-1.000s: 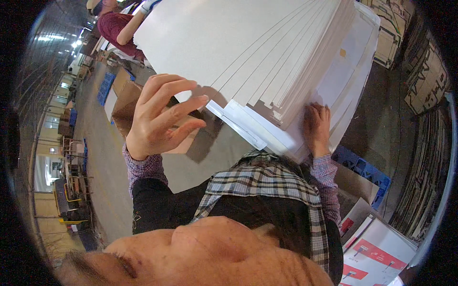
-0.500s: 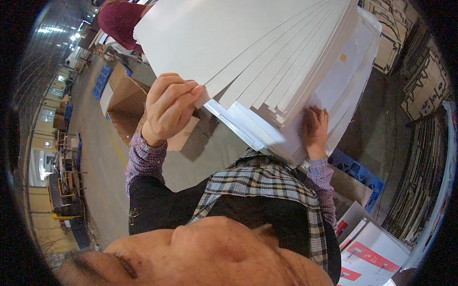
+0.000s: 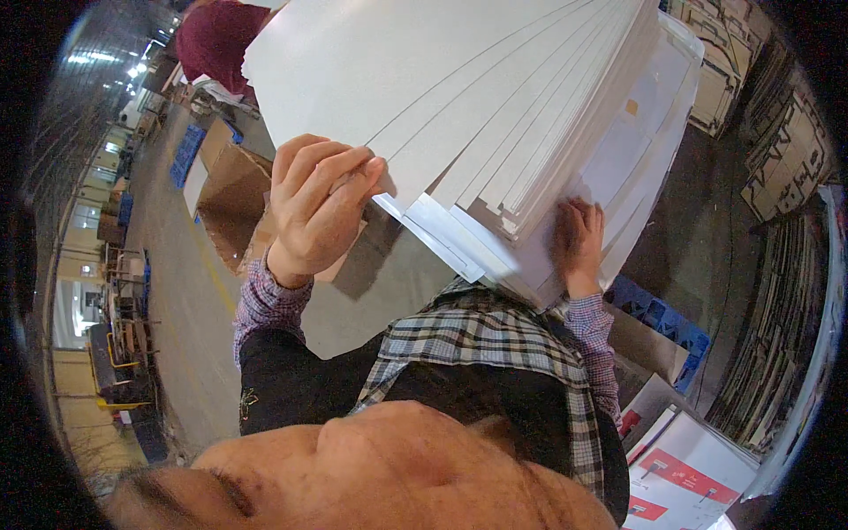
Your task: Counting and separating large white paper or cardboard sheets on a stack.
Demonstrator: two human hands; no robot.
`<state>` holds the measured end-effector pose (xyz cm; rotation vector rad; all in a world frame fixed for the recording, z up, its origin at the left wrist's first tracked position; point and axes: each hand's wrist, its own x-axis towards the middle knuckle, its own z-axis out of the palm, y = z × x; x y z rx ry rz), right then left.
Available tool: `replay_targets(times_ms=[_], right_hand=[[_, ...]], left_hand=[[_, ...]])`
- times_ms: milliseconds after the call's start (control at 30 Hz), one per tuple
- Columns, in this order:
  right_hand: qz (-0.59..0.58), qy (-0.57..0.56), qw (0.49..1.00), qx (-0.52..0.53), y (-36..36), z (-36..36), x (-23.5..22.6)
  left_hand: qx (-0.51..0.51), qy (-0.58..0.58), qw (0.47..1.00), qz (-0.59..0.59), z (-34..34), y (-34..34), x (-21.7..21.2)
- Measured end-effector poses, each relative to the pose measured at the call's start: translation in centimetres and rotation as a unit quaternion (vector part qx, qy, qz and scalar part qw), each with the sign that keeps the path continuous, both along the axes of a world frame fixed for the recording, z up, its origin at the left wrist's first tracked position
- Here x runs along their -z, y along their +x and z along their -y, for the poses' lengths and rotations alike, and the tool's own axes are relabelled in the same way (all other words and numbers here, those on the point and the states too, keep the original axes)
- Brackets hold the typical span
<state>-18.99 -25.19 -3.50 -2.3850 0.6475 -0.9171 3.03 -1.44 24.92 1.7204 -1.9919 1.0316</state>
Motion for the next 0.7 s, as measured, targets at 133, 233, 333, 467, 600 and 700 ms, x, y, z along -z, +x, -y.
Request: replay_targets(times_ms=[133,233,333,467,600,700], right_hand=[[0.012,-0.027,1.000,-0.010,0.1,0.0,-0.3],[0.016,-0.008,1.000,-0.005,0.0,-0.1,-0.5],[0.015,-0.007,1.000,-0.010,0.0,-0.4,-1.2],[0.028,-0.004,0.999,-0.017,0.0,-0.1,-0.5],[0.024,-0.014,1.000,-0.011,0.1,-0.3,-0.8],[0.024,-0.014,1.000,-0.013,0.1,-0.4,-0.9]], left_hand=[[-0.029,0.044,0.998,-0.033,-0.1,-1.2,-0.7],[-0.006,0.058,0.998,-0.020,0.4,-2.1,-0.9],[-0.008,0.089,0.993,-0.079,1.4,-2.9,-0.5],[-0.006,0.076,0.995,-0.063,2.1,-2.8,-0.1],[-0.005,0.070,0.996,-0.055,2.4,-3.1,-0.3],[0.003,0.070,0.996,-0.049,2.6,-3.4,-0.5]])
